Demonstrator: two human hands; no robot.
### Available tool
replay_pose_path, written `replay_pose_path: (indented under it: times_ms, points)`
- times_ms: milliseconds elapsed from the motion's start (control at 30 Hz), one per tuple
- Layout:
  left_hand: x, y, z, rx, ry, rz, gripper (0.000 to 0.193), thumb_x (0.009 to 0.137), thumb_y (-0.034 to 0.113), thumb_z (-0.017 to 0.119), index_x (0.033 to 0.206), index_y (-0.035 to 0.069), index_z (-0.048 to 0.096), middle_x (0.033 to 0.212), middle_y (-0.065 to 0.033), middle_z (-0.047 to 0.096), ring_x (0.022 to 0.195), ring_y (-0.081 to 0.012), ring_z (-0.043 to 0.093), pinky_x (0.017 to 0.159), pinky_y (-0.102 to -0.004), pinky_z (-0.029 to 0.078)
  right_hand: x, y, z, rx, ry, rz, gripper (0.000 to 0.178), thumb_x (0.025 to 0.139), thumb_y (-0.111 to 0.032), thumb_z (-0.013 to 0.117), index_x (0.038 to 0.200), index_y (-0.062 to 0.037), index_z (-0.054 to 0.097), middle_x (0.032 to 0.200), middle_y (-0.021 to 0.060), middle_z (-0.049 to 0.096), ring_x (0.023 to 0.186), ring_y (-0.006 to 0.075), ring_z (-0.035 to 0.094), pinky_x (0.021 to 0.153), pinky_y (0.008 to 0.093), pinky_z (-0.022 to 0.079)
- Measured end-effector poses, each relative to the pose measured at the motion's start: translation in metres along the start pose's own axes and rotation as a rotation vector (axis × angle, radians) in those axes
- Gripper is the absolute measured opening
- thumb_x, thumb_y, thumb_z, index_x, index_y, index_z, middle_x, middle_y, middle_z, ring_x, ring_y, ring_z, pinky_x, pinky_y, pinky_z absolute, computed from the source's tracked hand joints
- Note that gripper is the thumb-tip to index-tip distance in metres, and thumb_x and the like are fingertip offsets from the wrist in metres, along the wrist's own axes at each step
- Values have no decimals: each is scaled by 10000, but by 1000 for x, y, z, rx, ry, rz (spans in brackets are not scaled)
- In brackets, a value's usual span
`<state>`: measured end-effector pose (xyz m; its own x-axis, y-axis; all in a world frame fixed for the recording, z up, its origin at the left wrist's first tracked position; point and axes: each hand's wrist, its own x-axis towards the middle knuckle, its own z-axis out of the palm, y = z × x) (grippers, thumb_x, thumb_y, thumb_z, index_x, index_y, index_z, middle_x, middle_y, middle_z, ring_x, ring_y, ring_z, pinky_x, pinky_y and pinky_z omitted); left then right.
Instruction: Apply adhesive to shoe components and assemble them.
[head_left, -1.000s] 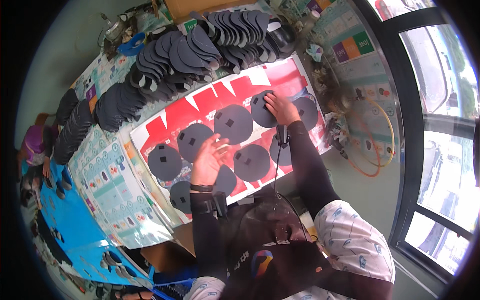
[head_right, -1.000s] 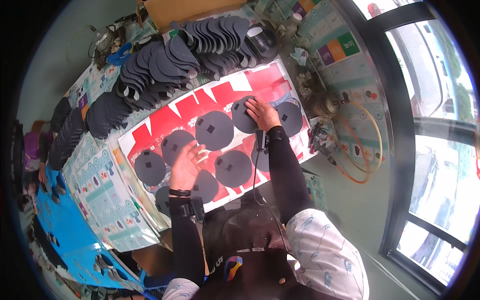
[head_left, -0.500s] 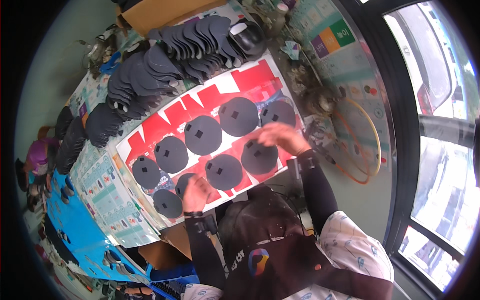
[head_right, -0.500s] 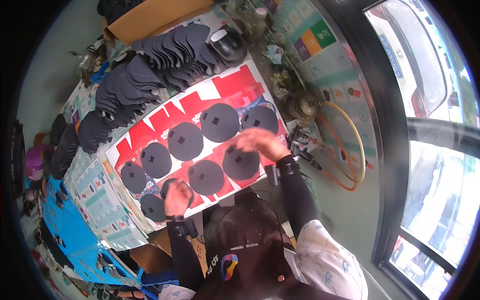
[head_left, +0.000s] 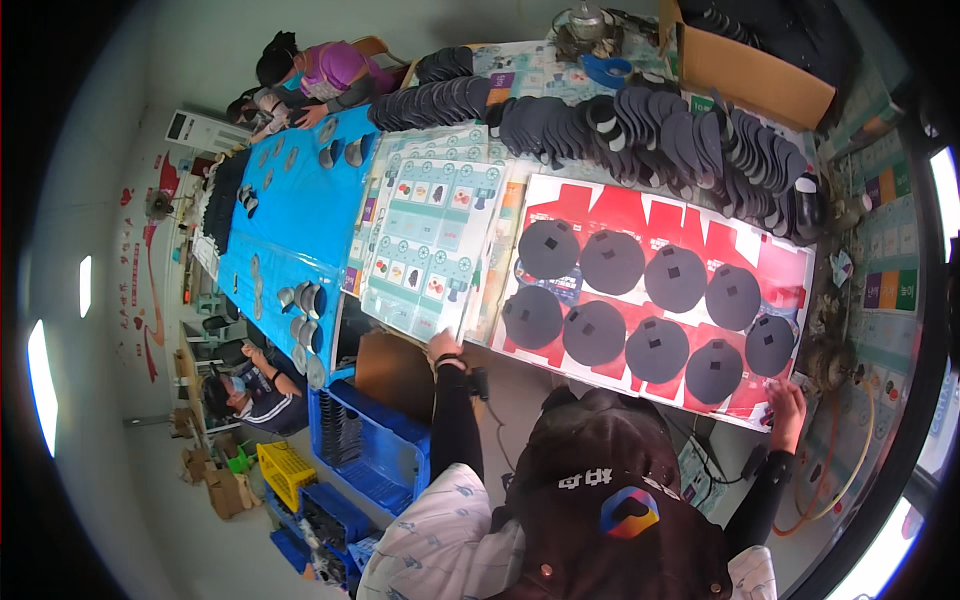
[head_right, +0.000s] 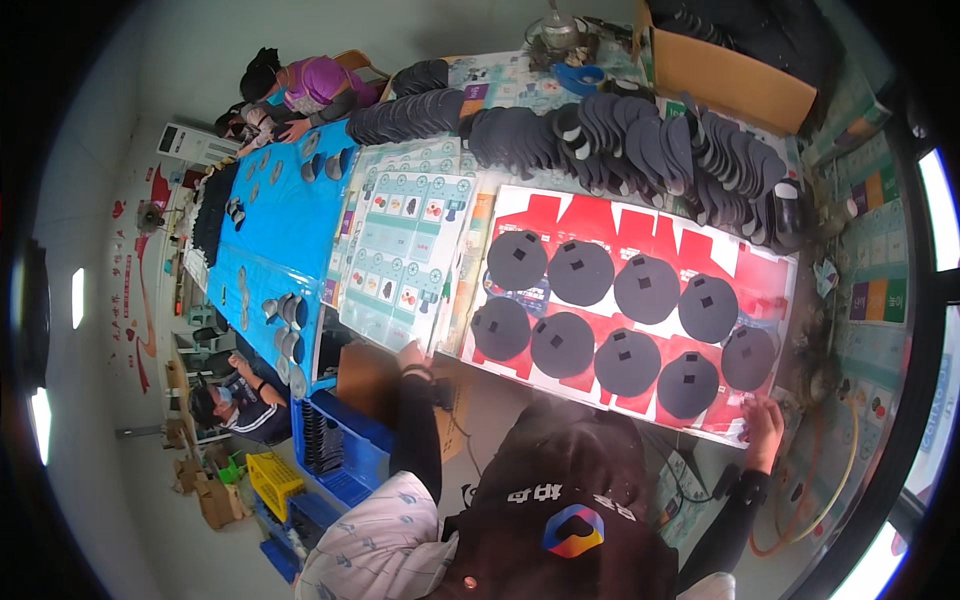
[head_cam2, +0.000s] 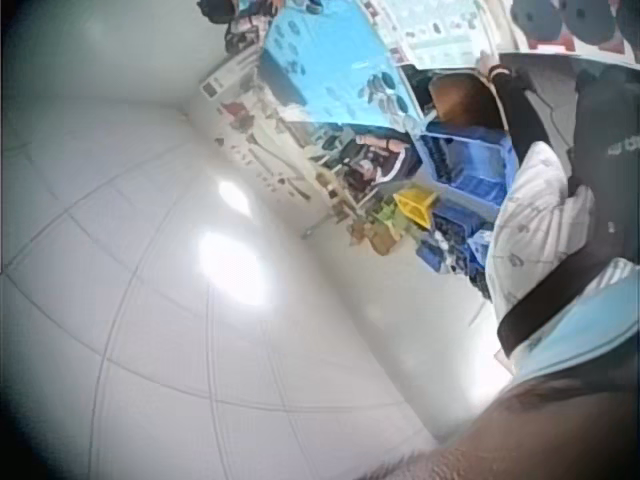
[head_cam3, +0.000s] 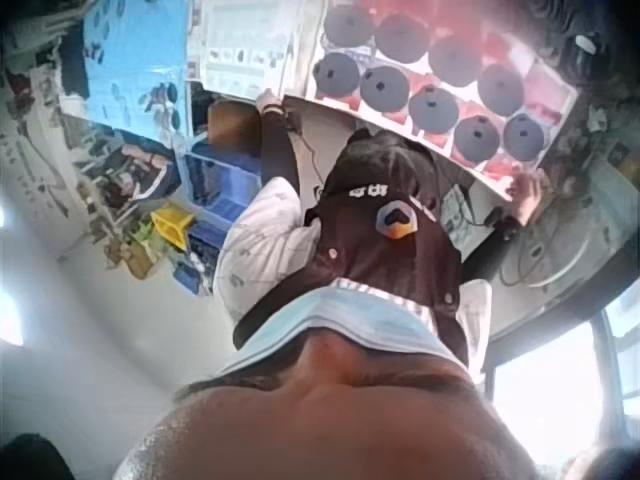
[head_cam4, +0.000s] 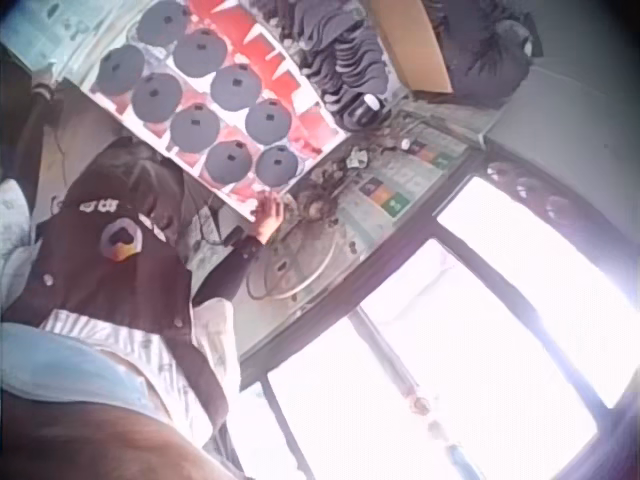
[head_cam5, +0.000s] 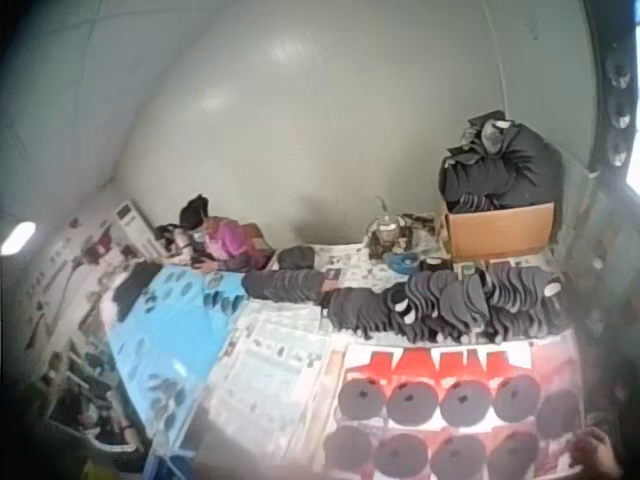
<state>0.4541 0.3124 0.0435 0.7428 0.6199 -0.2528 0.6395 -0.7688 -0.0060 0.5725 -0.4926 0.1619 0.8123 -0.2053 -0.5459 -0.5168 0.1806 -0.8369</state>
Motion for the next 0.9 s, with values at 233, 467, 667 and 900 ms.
replay_pose_path:
  times_ms: [233, 467, 667, 900]
  points:
    - [21, -73, 53, -1749, -318, -905, 374, 945, 332, 634, 1218, 77, 625, 1099, -137, 685, 968, -309, 669, 742, -464, 572, -87, 21, 16, 95, 112, 26, 259, 971, -193, 637, 1171, -30, 648, 990, 62, 722, 888, 166, 699, 755, 256, 529]
    - [-1, -35, 39, -1199, -317, -731, 247, 937, 274, 683, 977, 34, 643, 755, -111, 625, 585, -215, 592, 459, -347, 504, -117, 73, -12, -236, 230, 35, 112, 924, -123, 641, 975, -27, 669, 809, 59, 687, 650, 122, 632, 563, 245, 490]
    - [27, -72, 44, -1264, -729, -584, 312, 1010, 398, 608, 875, 117, 621, 582, -36, 523, 412, -172, 472, 366, -323, 379, -105, 87, -63, -747, 271, -61, 236, 811, -224, 703, 930, -20, 713, 789, 89, 706, 713, 185, 681, 669, 353, 547]
    - [-79, -68, 36, -866, -721, -553, 451, 991, 558, 567, 816, 144, 533, 605, -27, 525, 438, -168, 478, 368, -311, 360, -34, 111, -95, -1333, 554, -149, 809, 691, -202, 816, 1386, -41, 436, 1459, 233, 443, 1263, 448, 518, 1029, 511, 483]
